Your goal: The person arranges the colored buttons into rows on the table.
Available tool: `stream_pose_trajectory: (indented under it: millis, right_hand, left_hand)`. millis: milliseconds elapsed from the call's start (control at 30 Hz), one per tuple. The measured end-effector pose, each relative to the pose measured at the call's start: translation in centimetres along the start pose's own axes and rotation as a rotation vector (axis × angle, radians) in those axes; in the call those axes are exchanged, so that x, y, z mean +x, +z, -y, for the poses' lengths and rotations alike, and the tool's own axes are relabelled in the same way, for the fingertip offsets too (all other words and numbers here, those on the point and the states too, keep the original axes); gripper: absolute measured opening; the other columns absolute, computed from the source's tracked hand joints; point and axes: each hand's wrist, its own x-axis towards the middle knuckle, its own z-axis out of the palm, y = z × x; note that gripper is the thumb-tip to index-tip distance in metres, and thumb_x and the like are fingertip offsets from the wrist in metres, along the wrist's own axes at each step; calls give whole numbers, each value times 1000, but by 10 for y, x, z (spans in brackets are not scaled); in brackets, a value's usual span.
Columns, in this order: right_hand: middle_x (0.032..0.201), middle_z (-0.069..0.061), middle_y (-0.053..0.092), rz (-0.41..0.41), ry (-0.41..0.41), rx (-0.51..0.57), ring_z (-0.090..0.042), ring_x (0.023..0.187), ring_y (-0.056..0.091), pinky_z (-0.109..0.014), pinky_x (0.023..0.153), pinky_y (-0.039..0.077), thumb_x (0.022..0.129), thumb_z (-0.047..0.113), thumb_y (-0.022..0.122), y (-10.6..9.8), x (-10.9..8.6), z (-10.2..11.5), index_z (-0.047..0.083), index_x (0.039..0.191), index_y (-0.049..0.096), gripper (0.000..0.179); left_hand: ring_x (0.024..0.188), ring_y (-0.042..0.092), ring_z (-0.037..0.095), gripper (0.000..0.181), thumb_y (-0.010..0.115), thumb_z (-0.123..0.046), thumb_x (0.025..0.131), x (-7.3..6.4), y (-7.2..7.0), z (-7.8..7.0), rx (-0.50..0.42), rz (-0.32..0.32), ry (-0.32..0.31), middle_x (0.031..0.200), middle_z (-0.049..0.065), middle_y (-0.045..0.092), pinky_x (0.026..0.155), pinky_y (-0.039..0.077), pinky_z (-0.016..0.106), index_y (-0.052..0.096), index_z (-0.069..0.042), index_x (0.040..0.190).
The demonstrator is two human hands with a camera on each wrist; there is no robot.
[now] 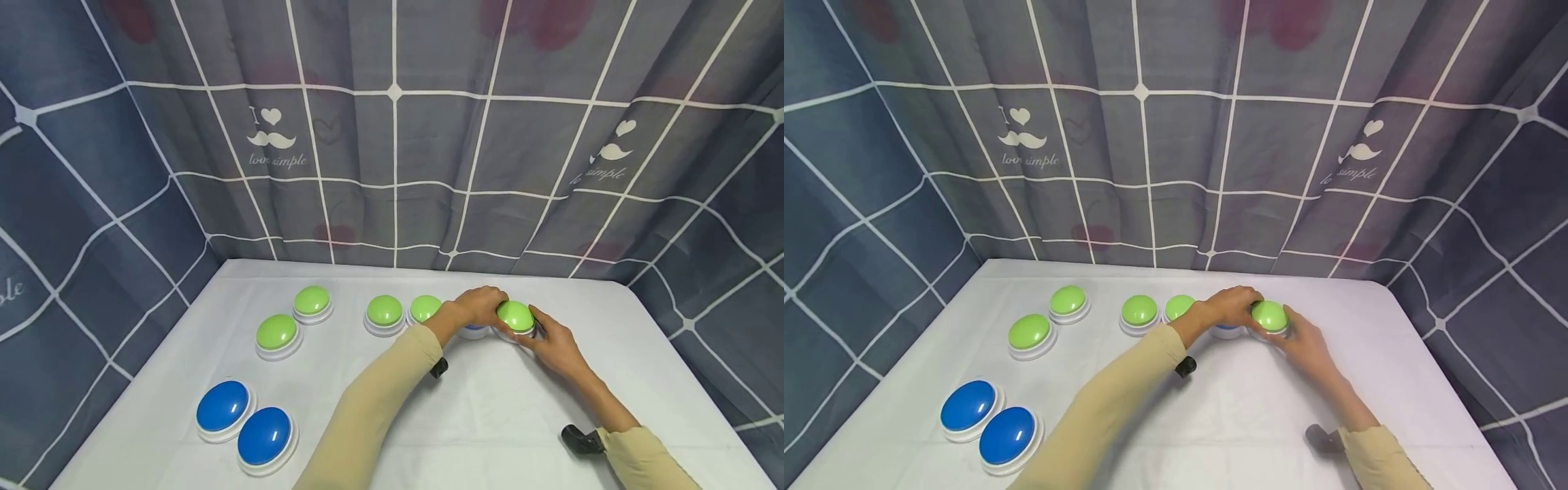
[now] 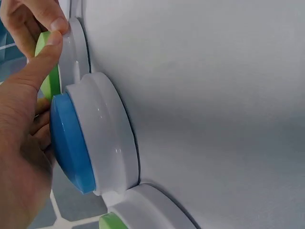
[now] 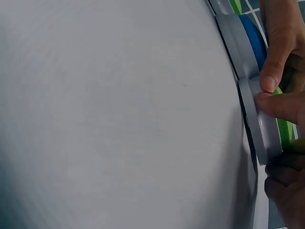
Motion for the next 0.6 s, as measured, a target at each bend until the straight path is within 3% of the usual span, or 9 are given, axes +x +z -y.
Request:
stream_pose_trajectory:
  millis: [300, 600]
  right_hand:
    - [144, -40, 35, 25, 2, -29, -56, 133, 33, -62, 108, 29, 91, 22, 72, -5, 4, 4, -18, 145, 30, 79]
    - [147, -39, 30, 52, 25, -32, -55, 135, 30, -62, 109, 27, 93, 25, 71, 1, 1, 4, -17, 146, 26, 82]
  left_hand:
    - [91, 54, 1, 62, 81, -57, 74, 1, 0, -1, -17, -16, -11, 101, -12, 61, 80, 43, 16, 66, -17, 119]
    - [95, 54, 2, 62, 79, -59, 75, -7, 5, -1, -12, -20, -17, 107, -11, 61, 81, 42, 15, 66, -17, 119]
